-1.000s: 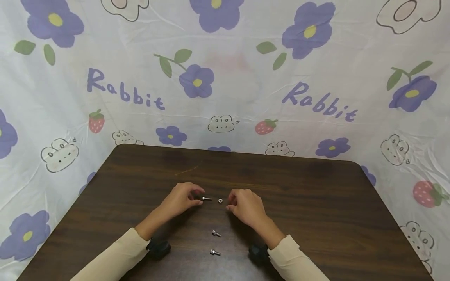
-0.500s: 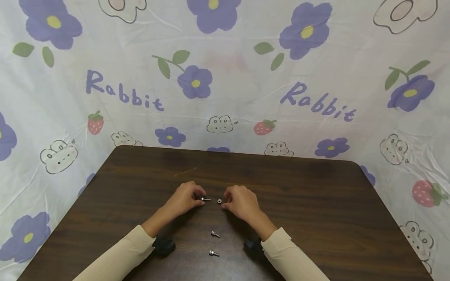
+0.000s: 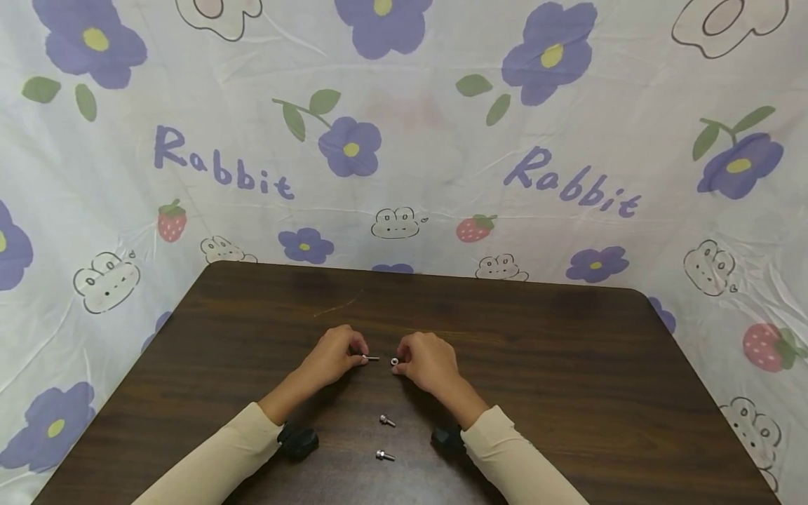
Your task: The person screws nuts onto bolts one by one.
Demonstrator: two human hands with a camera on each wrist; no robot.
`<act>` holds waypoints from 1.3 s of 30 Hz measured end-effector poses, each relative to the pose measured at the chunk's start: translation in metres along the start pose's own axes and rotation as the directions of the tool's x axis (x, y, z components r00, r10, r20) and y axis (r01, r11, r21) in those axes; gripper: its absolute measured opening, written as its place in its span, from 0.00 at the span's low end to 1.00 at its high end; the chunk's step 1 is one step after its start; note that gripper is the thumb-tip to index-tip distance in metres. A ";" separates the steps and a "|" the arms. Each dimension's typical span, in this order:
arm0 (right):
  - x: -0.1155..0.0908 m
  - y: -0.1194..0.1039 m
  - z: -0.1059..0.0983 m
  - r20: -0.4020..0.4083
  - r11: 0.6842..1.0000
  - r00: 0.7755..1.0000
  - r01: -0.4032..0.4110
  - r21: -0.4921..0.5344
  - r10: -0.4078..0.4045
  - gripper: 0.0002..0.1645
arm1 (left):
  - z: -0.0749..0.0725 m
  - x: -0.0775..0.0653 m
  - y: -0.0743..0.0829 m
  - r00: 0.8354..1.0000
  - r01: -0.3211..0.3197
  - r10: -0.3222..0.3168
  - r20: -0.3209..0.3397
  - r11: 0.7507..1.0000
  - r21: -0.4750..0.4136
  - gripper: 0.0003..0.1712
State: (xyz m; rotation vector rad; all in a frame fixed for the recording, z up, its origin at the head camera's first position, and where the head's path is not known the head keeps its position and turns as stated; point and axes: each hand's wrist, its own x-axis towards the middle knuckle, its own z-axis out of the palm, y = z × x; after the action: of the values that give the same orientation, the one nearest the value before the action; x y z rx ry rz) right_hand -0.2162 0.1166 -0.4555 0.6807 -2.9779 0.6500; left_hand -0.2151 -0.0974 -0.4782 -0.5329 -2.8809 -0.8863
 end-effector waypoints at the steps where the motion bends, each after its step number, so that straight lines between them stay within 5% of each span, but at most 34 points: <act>1: 0.000 0.000 0.001 -0.001 1.000 1.000 0.001 0.001 -0.001 0.13 | 0.000 0.000 0.000 1.000 0.001 -0.001 0.000 1.000 0.004 0.07; 6: 0.002 0.000 0.003 -0.004 1.000 1.000 0.000 0.001 0.000 0.12 | -0.004 -0.002 0.001 1.000 0.015 -0.015 0.011 1.000 0.001 0.07; 13: 0.002 -0.001 0.004 -0.013 1.000 1.000 -0.018 0.005 0.018 0.10 | -0.016 -0.009 -0.001 0.999 0.039 -0.040 -0.002 0.986 -0.160 0.06; 16: 0.002 -0.002 0.004 -0.018 1.000 1.000 -0.019 0.010 0.019 0.10 | -0.018 -0.012 -0.003 0.996 0.085 -0.077 0.038 0.942 -0.326 0.04; 19: 0.002 -0.002 0.004 -0.021 1.000 1.000 -0.018 0.018 0.018 0.09 | -0.019 -0.015 -0.004 0.991 0.133 -0.107 0.081 0.869 -0.477 0.03; 23: 0.003 -0.002 0.005 -0.023 1.000 1.000 -0.011 0.026 0.012 0.08 | -0.020 -0.017 -0.005 0.989 0.146 -0.112 0.095 0.824 -0.547 0.02; 39: -0.006 -0.004 0.001 -0.105 0.986 0.989 0.118 0.116 -0.106 0.04 | -0.021 -0.020 -0.001 0.993 0.112 -0.068 0.097 0.804 -0.584 0.01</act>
State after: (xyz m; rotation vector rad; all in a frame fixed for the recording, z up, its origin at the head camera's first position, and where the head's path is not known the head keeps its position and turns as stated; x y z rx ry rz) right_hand -0.2092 0.1147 -0.4558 0.7927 -2.8045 0.8371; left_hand -0.1969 -0.1156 -0.4648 -0.4686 -2.6608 -1.8370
